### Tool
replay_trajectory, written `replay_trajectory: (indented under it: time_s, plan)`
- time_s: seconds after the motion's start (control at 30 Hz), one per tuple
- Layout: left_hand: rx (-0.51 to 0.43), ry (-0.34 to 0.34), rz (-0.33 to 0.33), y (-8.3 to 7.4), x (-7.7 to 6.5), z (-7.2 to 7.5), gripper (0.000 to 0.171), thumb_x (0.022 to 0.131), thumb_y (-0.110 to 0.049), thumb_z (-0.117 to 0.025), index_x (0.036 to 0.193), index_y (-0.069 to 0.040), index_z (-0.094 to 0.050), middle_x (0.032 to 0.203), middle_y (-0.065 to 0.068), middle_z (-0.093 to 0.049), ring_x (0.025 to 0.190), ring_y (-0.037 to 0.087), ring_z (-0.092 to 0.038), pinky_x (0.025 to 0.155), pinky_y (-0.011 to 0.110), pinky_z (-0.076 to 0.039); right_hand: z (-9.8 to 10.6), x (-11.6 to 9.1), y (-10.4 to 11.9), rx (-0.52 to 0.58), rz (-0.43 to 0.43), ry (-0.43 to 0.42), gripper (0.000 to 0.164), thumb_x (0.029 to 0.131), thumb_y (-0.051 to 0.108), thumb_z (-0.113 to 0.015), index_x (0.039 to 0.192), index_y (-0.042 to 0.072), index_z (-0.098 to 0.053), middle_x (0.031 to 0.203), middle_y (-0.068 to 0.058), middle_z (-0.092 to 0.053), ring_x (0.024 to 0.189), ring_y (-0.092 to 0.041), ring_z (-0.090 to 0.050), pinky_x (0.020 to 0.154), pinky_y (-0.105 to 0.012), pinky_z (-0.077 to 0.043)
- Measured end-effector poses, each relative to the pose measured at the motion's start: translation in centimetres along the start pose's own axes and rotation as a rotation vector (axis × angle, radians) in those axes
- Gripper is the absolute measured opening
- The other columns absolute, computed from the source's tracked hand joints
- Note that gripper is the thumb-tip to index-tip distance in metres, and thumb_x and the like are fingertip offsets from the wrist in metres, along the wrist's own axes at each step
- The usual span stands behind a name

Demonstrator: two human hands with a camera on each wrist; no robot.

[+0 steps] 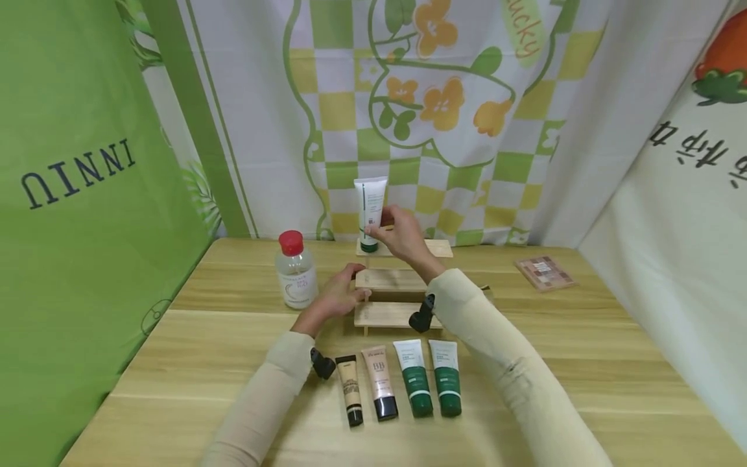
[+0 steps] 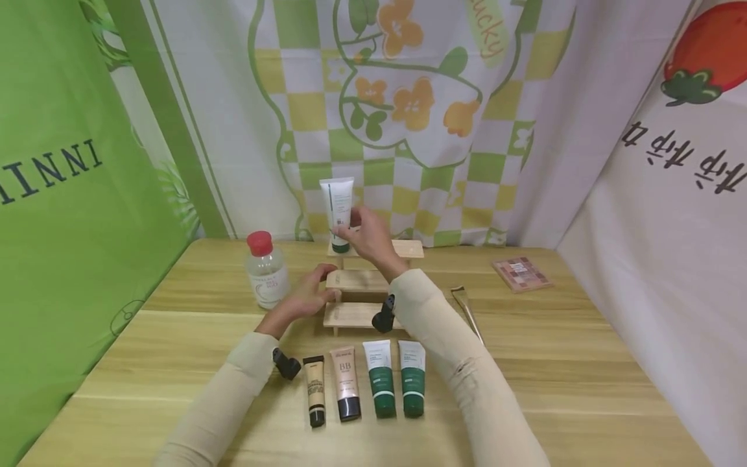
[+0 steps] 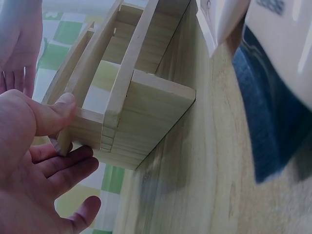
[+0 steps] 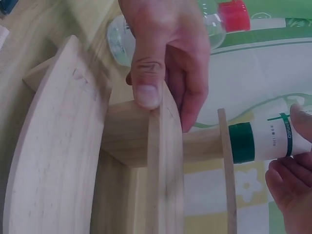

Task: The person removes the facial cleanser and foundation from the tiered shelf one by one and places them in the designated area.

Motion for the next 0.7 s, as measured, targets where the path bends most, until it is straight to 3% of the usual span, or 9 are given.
replay_trajectory:
  time_s: [0.4, 0.53, 0.7]
  plan:
    - [-0.002, 0.028, 0.029, 0.0, -0.3, -0.2, 0.053, 0.092, -0.022, -0.069, 0.138, -0.006, -0.046, 0.138, 0.016, -0.054, 0.129, 0.033, -0.050, 0.109, 0.046, -0.038, -1.1, -0.6, -0.8, 0.025, -0.079, 0.019, 0.041, 0.092, 0.027, -0.070, 0.121, 0.002, -0.056, 0.110, -0.012, -0.066, 0.102, -0.026, -0.063, 0.085, -0.042, -0.052]
    - [0.002, 0.022, 0.030, -0.1, -0.3, -0.1, 0.054, 0.092, -0.022, -0.069, 0.138, -0.007, -0.045, 0.139, 0.016, -0.054, 0.130, 0.033, -0.049, 0.109, 0.046, -0.037, 0.3, -1.2, 0.1, 0.036, -0.047, -0.005, 0.042, 0.092, 0.028, -0.070, 0.120, 0.002, -0.056, 0.109, -0.013, -0.066, 0.102, -0.027, -0.063, 0.084, -0.043, -0.052]
    - [0.016, 0.017, 0.039, 0.1, -0.1, 0.0, 0.054, 0.092, -0.022, -0.068, 0.140, -0.008, -0.045, 0.141, 0.015, -0.053, 0.132, 0.033, -0.048, 0.110, 0.046, -0.037, 3.6, -3.0, 1.7, 0.072, 0.040, -0.060, 0.040, 0.090, 0.024, -0.072, 0.119, 0.000, -0.057, 0.107, -0.015, -0.067, 0.099, -0.028, -0.065, 0.081, -0.043, -0.053]
Point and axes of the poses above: each hand's wrist, its own x-axis towards the middle knuckle, its own z-axis out of the back of the hand, y = z × x, the point moved 6 cm from there along x, towards the middle knuckle
